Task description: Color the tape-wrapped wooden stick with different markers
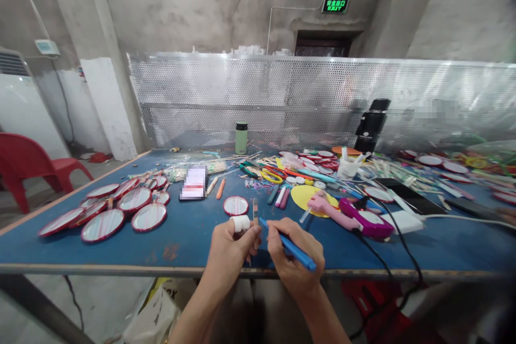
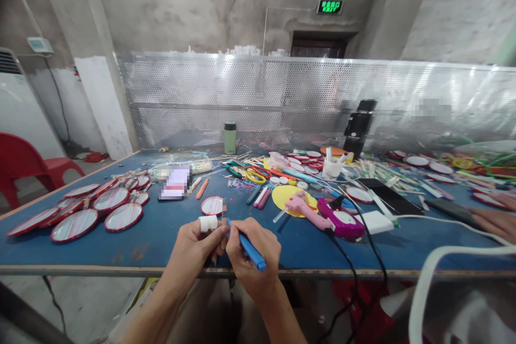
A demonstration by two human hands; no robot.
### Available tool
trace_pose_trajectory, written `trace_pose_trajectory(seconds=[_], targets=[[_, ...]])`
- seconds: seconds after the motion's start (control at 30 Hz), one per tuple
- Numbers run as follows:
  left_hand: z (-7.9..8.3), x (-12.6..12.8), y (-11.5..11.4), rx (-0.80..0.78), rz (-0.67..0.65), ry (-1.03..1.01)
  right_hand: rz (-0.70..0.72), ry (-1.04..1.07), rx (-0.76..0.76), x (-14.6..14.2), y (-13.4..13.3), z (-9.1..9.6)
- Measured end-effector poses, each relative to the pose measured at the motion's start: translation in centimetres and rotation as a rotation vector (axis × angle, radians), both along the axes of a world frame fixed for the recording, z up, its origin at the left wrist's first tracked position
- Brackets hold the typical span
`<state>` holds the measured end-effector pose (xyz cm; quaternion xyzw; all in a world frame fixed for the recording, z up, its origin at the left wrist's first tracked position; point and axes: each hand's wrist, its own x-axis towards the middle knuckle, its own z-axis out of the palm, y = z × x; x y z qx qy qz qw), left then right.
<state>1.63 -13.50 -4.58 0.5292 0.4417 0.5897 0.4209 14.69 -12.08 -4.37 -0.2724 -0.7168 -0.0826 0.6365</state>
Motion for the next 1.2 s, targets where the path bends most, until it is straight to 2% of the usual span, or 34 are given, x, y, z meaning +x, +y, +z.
trace_pose_trajectory(seconds=[1.2], targets=[[0.21,0.0,0.14,-0.006,0.001,0.016,-0.002,-0.004,0.004,0.02,0.16,0.0]])
